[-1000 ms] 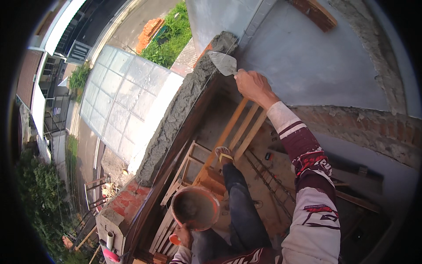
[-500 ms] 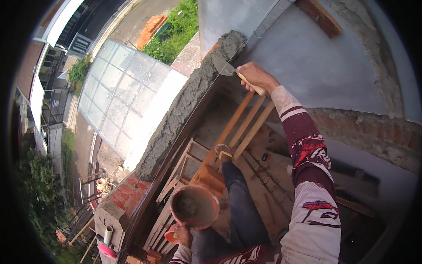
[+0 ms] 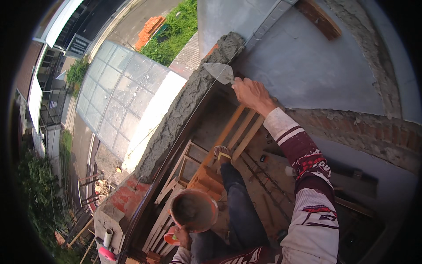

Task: The person lays red bricks on a partially built wall using a trowel to apply mortar. They repeatedly scoop mortar from a bucket, spread it along the wall, and place bricks in sequence.

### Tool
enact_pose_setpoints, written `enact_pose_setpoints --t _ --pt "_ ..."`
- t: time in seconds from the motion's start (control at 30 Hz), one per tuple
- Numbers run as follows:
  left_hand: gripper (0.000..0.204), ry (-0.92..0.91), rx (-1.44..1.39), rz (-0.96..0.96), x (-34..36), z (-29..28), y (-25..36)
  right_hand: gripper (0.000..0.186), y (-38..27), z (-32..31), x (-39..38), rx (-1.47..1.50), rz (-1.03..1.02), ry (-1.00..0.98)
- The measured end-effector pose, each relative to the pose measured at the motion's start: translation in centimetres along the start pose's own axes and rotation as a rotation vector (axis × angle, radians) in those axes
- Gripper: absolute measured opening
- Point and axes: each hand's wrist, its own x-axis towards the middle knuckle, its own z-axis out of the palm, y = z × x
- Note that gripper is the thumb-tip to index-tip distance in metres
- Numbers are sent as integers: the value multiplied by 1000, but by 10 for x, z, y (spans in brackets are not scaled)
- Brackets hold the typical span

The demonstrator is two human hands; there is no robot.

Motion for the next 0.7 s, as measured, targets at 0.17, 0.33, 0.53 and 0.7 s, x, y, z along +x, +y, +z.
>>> enact_pose_setpoints --t 0.17,0.33,0.53,0.7 --pt "20 48 10 -24 -2 1 5 33 29 -11 38 -160 47 22" --pt "19 68 56 -56 -2 3 9 33 27 -17 66 -57 202 56" --pt "8 58 -20 88 4 -1 -14 37 12 -32 58 50 339 39" --pt "7 45 -32 22 11 -7 -30 39 15 -63 -22 -55 461 -119"
